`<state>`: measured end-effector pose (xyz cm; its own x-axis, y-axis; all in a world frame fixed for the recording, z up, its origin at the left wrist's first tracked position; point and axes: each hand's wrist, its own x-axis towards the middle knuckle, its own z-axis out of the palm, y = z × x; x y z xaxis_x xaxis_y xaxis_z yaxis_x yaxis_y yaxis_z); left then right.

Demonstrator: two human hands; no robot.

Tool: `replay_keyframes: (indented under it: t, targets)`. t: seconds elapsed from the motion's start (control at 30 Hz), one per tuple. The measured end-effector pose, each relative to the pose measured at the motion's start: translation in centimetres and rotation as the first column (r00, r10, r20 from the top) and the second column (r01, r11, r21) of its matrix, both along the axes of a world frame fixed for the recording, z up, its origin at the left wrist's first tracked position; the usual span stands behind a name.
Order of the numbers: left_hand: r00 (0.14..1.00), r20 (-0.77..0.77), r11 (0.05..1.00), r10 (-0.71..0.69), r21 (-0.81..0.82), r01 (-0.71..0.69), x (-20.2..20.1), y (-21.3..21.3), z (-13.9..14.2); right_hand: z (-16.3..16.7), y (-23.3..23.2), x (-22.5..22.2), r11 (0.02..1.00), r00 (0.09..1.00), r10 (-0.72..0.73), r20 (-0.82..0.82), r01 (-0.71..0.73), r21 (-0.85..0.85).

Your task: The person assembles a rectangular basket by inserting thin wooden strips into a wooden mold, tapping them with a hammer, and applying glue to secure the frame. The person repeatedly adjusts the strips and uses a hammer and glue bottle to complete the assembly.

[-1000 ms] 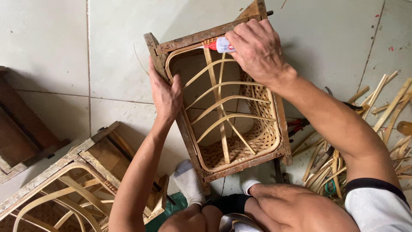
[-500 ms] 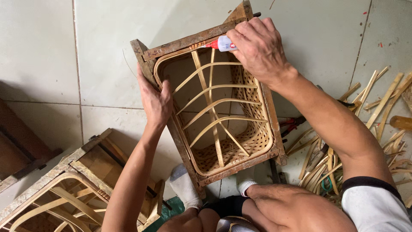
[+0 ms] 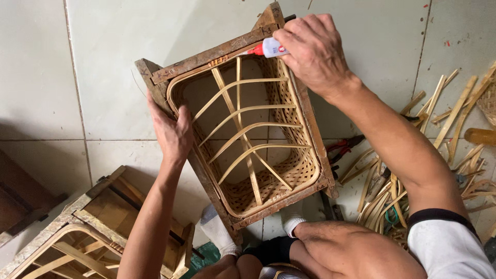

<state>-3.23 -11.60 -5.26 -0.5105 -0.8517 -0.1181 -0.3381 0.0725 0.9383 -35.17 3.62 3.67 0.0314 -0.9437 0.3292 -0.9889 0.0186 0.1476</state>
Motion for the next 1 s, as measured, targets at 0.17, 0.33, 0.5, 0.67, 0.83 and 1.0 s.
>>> replay_keyframes:
  t: [0.17,0.33,0.5,0.67,0.83,1.0]
  targets:
    - [1.000,-0.017,0.999,0.019,0.031,-0.018,0.0,0.0,0.1,0.3,-0.1,-0.1,1.000,0.999,0.018,-0.036,-0.018,0.004]
    - [0.999,-0.041,1.000,0.001,-0.013,-0.001,0.1,0.2,0.7,1.2,0.5,-0.3,1.000,0.999,0.025,-0.048,-0.025,-0.009]
    - [1.000,-0.020,0.991,0.024,0.132,-0.021,0.1,0.1,0.7,1.5,1.6,-0.8,1.000,0.995,-0.007,-0.097,0.006,-0.013]
    - [1.000,0.015,0.999,0.010,0.051,-0.010,0.3,0.2,0.2,1.3,3.1,-2.0,0.997,0.992,-0.071,-0.107,0.073,0.016]
    - [0.999,-0.045,0.999,-0.006,0.039,0.008,0.6,0.2,0.0,0.8,5.8,-1.7,0.969,0.951,-0.245,0.187,0.237,0.062]
    - [0.997,-0.079,0.996,-0.020,0.090,0.027,0.9,0.2,0.2,-0.5,12.2,3.1,0.935,0.007,-0.313,0.950,0.178,0.307]
